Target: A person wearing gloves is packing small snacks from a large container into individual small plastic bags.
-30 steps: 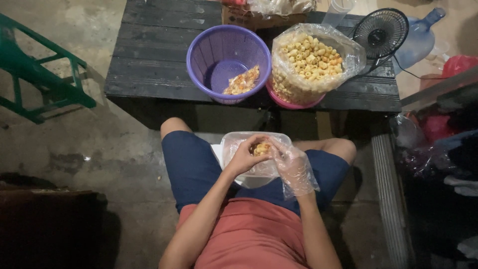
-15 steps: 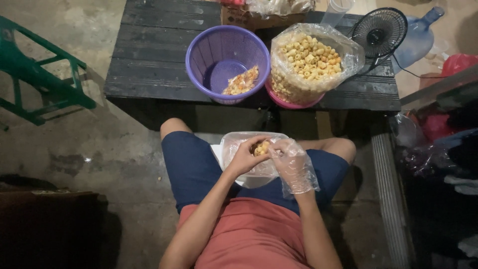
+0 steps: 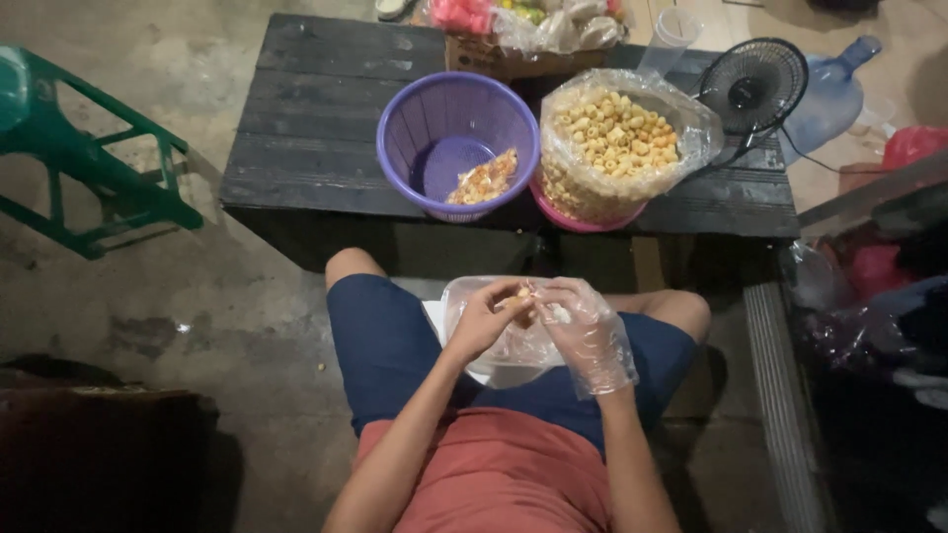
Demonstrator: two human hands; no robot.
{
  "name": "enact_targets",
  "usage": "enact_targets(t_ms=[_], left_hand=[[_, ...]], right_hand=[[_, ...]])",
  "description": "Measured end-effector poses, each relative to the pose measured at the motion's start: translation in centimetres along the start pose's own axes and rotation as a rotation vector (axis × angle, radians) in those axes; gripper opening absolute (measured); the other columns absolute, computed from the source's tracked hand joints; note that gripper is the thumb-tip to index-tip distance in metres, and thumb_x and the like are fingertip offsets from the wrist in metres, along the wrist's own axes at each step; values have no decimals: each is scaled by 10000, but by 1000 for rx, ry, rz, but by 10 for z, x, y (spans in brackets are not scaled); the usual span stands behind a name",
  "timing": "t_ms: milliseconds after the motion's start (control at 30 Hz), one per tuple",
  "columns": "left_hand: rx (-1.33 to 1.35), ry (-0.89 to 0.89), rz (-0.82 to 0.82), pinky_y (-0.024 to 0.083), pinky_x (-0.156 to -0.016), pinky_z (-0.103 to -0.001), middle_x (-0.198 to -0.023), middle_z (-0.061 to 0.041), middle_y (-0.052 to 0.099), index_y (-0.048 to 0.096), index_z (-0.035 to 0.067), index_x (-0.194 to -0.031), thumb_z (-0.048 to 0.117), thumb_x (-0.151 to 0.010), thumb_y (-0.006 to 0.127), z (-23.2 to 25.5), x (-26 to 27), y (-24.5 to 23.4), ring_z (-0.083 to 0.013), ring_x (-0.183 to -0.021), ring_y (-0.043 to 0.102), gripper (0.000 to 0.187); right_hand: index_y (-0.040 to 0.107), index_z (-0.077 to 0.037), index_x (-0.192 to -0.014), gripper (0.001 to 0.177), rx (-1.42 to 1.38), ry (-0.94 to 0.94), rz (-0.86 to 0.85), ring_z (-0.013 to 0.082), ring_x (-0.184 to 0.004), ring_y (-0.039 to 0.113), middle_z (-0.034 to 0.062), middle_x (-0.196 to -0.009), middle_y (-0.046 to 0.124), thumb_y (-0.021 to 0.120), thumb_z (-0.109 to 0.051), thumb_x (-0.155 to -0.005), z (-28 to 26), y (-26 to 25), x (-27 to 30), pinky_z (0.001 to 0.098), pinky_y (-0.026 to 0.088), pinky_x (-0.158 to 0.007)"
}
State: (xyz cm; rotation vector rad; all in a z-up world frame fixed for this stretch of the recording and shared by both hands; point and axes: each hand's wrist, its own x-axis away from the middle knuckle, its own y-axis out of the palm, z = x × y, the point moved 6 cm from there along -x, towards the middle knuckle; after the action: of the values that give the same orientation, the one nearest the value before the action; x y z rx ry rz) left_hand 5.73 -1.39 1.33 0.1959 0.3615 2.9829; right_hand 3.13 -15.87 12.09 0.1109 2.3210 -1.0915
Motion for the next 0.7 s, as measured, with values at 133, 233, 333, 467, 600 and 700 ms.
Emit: enact_targets(t_ms=[133,233,333,467,600,700], left_hand=[[-109,26,54,481,-1057,-447,-1105,-60,759,769,146,-1137,249,-845,856,26,-1,-4,-202,-1133,680,322],[-163,99,143,544,-943,-347,-1028,-2,785,795,186,-1065,236,-816,884,55,-13,-23,-151,-1034,720,269],[-160,300,244,564,-882,-328,-900,-39,796,827,164,-957,184,-766,897,98,-28,-44,-146,-898,718,204],[-243,447,427,567,-740,-258,-784,-29,773,818,107,-877,134,-828,843,138,-66,-88,-83,-752,675,62],[-413,514,563,552,-722,-237,-807,-13,788,814,96,-837,142,-861,782,176,-96,-109,-74,-751,696,61],[-608,370,491,527,-693,-304,-753,-42,750,750,74,-757,139,-882,766,143,-155,-127,-133,-714,676,141]], right_hand=[[767,-232,-957,137,38,13,7,241,-1002,722,-36,-1175,714,825,-272,-840,9,1,-2,394,604,-873],[733,-266,-1072,241,65,43,17,198,-1070,704,-56,-1193,686,795,-371,-864,15,-2,1,367,582,-910],[740,-247,-1046,183,58,70,26,201,-1052,708,-42,-1170,692,773,-297,-874,16,-2,7,365,580,-898],[732,-181,-1037,129,16,10,30,214,-1044,700,13,-1135,701,725,-208,-911,6,0,10,358,567,-889],[734,-109,-1030,114,-40,-25,-1,220,-1009,701,73,-1092,710,703,-105,-920,-4,-2,9,337,572,-871],[753,-117,-977,81,-73,70,-20,204,-1000,700,47,-1081,720,707,-116,-911,0,2,8,335,568,-864]])
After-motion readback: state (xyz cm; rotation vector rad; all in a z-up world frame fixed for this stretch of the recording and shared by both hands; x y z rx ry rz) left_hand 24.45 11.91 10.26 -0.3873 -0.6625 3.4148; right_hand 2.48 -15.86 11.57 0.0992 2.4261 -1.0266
